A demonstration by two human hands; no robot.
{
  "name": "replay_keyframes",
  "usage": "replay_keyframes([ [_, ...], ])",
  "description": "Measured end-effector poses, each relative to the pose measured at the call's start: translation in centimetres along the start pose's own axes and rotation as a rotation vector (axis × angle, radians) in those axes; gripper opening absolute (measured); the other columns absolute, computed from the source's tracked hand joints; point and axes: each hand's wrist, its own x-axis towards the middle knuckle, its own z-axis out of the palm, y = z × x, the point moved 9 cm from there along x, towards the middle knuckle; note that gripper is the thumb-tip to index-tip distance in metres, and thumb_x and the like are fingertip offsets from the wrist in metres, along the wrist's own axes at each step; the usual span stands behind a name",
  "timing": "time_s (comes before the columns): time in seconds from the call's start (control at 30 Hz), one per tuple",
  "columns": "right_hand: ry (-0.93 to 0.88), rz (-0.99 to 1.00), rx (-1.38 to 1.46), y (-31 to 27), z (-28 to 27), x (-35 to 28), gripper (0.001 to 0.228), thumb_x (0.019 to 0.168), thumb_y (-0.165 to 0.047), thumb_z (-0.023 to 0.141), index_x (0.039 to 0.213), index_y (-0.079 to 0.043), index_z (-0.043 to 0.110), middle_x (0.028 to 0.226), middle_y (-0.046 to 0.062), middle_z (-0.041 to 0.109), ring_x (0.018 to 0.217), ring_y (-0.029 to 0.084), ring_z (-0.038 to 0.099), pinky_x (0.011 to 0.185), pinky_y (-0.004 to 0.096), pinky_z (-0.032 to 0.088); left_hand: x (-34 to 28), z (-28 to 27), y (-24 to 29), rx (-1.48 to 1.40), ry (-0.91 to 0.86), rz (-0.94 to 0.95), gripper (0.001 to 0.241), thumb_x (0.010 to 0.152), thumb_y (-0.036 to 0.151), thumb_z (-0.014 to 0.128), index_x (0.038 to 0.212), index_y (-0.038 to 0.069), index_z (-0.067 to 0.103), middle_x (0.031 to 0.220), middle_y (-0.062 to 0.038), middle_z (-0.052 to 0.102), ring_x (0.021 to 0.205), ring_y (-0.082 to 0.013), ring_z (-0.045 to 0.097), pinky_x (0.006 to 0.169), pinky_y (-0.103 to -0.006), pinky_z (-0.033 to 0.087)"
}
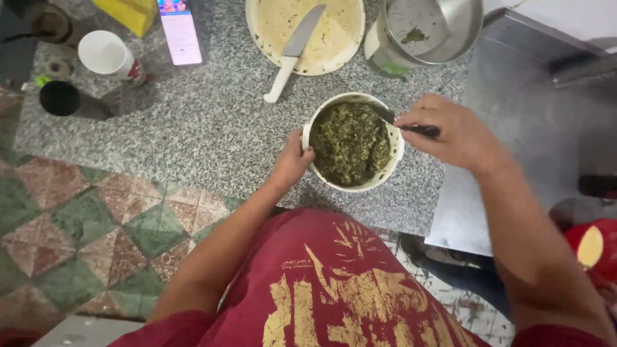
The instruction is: Stirring a green vegetable mixture in a bowl and adding contents from spice packets.
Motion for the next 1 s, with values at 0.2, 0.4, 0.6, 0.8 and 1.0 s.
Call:
replay_keyframes([
  [0.2, -0.608, 0.486, -0.459, 0.1, -1.7, 0.0, 0.041, 0.1, -0.006, 0.043, 0.128, -0.022, 0.069, 0.141, -0.007, 0.061, 0.121, 0.022, 0.063, 0.093, 0.046, 0.053, 0.4, -0.5, 0.0, 0.014, 0.004, -0.049, 0.054, 0.099, 0.019, 0.051, 0.151, 0.014, 0.038, 0.098, -0.013, 0.066, 0.075, -0.0249, 0.061, 0.061, -0.0408, 0.044],
  [0.4, -0.616, 0.23, -0.787, -3.1, 1.5, 1.8, 0.027, 0.089, 0.002, 0.058, 0.106, -0.017, 0.064, 0.095, -0.001, 0.064, 0.079, 0.024, 0.064, 0.066, 0.041, 0.051, 0.7, -0.3, -0.7, 0.012, -0.169, 0.004, 0.069, 0.107, 0.025, 0.045, 0.165, 0.005, 0.014, 0.146, -0.036, 0.05, 0.12, -0.0459, 0.065, 0.094, -0.0621, 0.054],
  [0.6, -0.583, -0.067, -0.965, -6.7, 4.4, 4.8, 0.02, 0.084, 0.006, 0.066, 0.092, -0.012, 0.064, 0.056, 0.0, 0.055, 0.043, 0.018, 0.052, 0.04, 0.03, 0.042, 1.4, -0.3, -0.9, -0.012, -0.191, 0.0, 0.072, 0.106, 0.027, 0.046, 0.166, 0.007, 0.012, 0.147, -0.035, 0.05, 0.122, -0.0458, 0.063, 0.096, -0.0631, 0.054],
  [0.8, -0.655, 0.243, -0.889, 6.7, 7.8, 0.7, 0.013, 0.093, -0.009, 0.064, 0.099, -0.011, 0.075, 0.087, 0.011, 0.074, 0.077, 0.031, 0.076, 0.062, 0.046, 0.06, 1.4, -0.4, -0.6, -0.131, -0.204, 0.062, 0.065, 0.107, 0.019, 0.04, 0.164, 0.0, 0.014, 0.105, -0.021, 0.07, 0.082, -0.0238, 0.073, 0.071, -0.0447, 0.06],
  [1.0, -0.741, 0.561, -0.471, 6.4, 8.7, -2.0, 0.036, 0.098, -0.02, 0.057, 0.129, -0.025, 0.074, 0.111, 0.014, 0.079, 0.1, 0.037, 0.076, 0.085, 0.051, 0.059, 2.2, 0.1, -1.6, -0.129, -0.154, 0.116, 0.061, 0.108, 0.017, 0.04, 0.162, -0.002, 0.019, 0.097, -0.021, 0.07, 0.078, -0.0245, 0.072, 0.063, -0.045, 0.055],
])
